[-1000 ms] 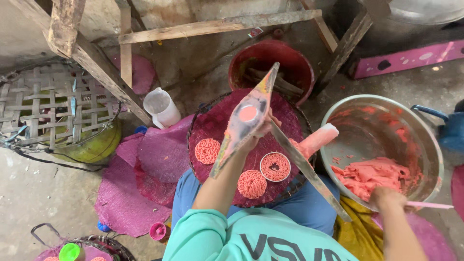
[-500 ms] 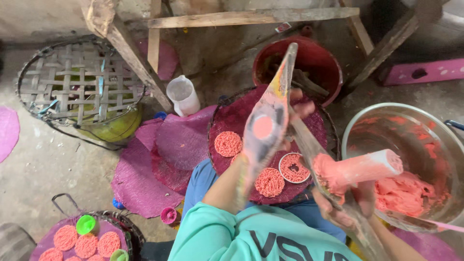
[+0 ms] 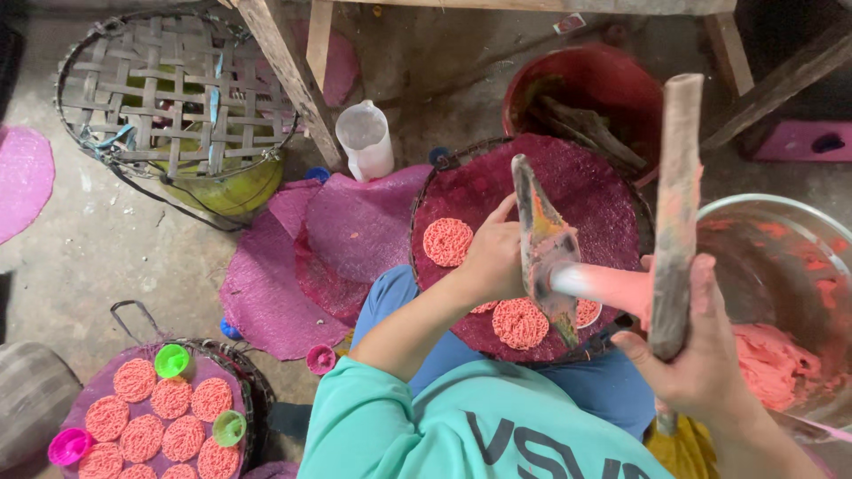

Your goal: The person sits on the floor and presses pink dough through a wooden hand press to extrude noodle-like strands. They cut the extruded strands with a ring, place the formed discs on round trays, and refill the press with dough from a metal basin.

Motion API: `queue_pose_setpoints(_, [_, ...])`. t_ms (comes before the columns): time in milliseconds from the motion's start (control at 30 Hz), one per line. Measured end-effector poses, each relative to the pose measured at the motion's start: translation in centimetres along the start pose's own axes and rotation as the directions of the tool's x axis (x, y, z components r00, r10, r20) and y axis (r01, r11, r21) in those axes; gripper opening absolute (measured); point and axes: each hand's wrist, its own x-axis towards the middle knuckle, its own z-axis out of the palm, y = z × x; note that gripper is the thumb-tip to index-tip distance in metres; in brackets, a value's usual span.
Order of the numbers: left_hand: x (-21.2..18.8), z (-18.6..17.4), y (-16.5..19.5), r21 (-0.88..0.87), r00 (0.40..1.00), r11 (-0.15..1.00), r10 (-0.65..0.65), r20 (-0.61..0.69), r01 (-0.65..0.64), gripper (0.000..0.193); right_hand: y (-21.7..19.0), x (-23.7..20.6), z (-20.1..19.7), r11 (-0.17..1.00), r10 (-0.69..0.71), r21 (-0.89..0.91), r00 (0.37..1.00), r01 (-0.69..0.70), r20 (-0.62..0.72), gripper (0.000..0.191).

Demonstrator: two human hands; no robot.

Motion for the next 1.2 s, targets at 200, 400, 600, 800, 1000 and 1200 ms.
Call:
queue_pose_setpoints(200, [-0.7, 1.3, 0.2, -0.068, 0.999, 0.997, 0.044, -0.019, -0.045, 0.060, -2.7, 0.1, 2.0, 0.924, -0.202, -0.323, 0.979, 0.204, 0.040, 0.123])
queue_pose_setpoints(400, [-1.9, 3.8, -0.3, -0.091, 0.999, 0.996, -0.026, -0.023, 0.023, 0.058, 0.2, -1.0, 3.6, 0.955, -0.145, -0.247, 0.986, 0.161, 0.083, 0.130])
queue_pose_setpoints(600, [-2.0, 4.6, 0.3, -0.136, 0.966, 0.957, -0.253, 0.055, 0.258, 0.072, 4.2, -2.7, 0.4, 0.456, 0.266, 0.628, 0.770, -0.631, 0.580, 0.116])
queue_pose_setpoints(800, [2.7, 0.7, -2.6, -0.927, 0.933, -0.106, 0.039, 0.358, 0.360, 0.112, 5.2, -6.3, -0.3, 0.045, 0.135, 0.599, 0.599, -0.800, 0.790, 0.121])
queue_pose_setpoints(1000, [8.2, 3.5, -2.8, -0.878, 0.948, -0.410, 0.288, 0.132, 0.247, 0.112, 7.1, -8.9, -3.4, -0.039, 0.451, 0.269, 0.223, -0.962, 0.864, 0.113])
queue_pose_setpoints(1200, [9.7, 12.2, -4.7, -0.868, 0.987, -0.475, 0.000, 0.164, 0.144, 0.088, 8.8, -9.1, -7.5, -0.110, 0.287, 0.657, 0.609, -0.746, 0.739, 0.102])
